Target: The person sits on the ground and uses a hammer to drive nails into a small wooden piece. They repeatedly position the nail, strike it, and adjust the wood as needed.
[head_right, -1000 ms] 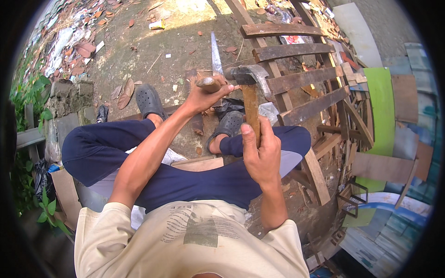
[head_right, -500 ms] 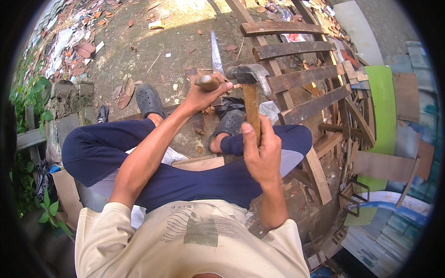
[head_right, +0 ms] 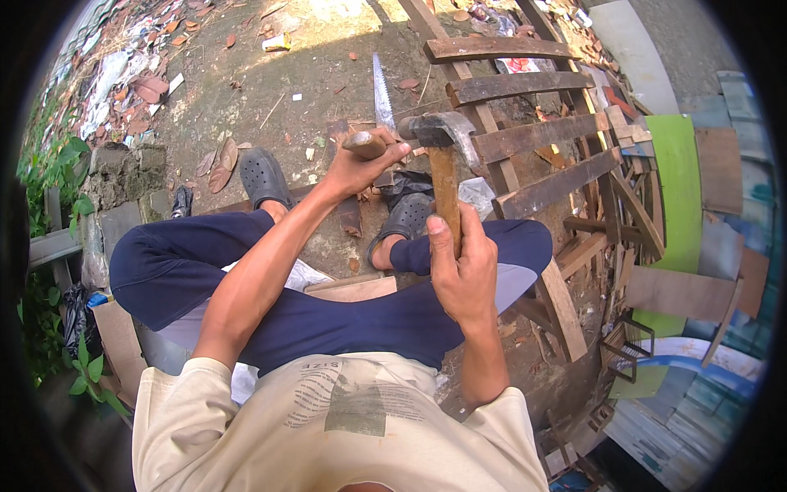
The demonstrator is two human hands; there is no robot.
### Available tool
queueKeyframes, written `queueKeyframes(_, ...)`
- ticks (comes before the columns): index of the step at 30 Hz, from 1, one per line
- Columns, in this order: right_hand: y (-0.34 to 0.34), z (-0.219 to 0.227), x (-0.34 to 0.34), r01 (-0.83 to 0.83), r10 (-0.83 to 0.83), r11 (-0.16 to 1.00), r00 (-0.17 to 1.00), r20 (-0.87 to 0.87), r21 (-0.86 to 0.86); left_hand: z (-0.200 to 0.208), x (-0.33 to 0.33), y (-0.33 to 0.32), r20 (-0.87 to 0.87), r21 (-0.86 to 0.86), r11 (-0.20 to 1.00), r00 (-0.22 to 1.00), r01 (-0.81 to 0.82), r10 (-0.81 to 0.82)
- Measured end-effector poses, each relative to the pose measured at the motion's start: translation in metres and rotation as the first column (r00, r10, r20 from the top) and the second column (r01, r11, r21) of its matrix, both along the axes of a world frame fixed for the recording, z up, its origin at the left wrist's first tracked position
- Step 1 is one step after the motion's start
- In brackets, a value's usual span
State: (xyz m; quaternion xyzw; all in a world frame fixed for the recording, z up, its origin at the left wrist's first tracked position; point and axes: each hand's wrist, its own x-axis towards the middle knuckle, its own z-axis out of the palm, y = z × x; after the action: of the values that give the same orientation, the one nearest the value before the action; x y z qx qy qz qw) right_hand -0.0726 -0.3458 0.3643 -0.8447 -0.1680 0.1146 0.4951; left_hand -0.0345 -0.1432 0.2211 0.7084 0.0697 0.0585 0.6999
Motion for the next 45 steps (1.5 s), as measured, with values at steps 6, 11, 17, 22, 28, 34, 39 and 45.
queueKeyframes(6,-0.001,0.003,0.000,0.022,-0.023,1.000,0.997,-0.067,-0.013,0.003,-0.001,0.000,0.002,0.021,1.000,1.000,-0.002,0.002)
queueKeyframes(11,-0.002,0.006,0.000,0.028,-0.030,0.999,0.998,-0.063,-0.035,0.005,0.000,0.000,-0.002,0.028,1.000,1.000,0.008,-0.008)
queueKeyframes(17,-0.003,0.006,0.000,0.032,-0.034,0.999,0.998,-0.060,-0.039,0.005,-0.001,0.003,-0.055,0.041,0.998,0.998,0.041,-0.038)
queueKeyframes(22,-0.002,0.003,0.000,0.047,-0.049,0.998,0.996,-0.072,-0.030,0.005,-0.001,0.001,0.005,0.014,1.000,1.000,-0.003,0.003)
queueKeyframes(28,0.000,0.000,-0.001,0.016,-0.016,1.000,1.000,-0.022,0.006,0.004,-0.001,0.000,-0.005,0.006,1.000,1.000,-0.005,0.005)
queueKeyframes(34,-0.001,0.006,-0.001,0.055,-0.059,0.997,0.994,-0.089,-0.052,0.005,-0.001,0.000,-0.008,-0.006,1.000,1.000,-0.004,0.004)
queueKeyframes(39,-0.002,0.015,-0.003,0.023,-0.024,0.999,1.000,-0.005,-0.034,0.012,-0.005,-0.002,0.000,0.030,0.999,1.000,0.017,-0.017)
queueKeyframes(45,0.005,0.011,-0.008,-0.056,0.056,0.998,0.985,0.160,-0.008,0.008,-0.011,-0.004,0.082,0.067,0.995,0.993,0.077,-0.083)
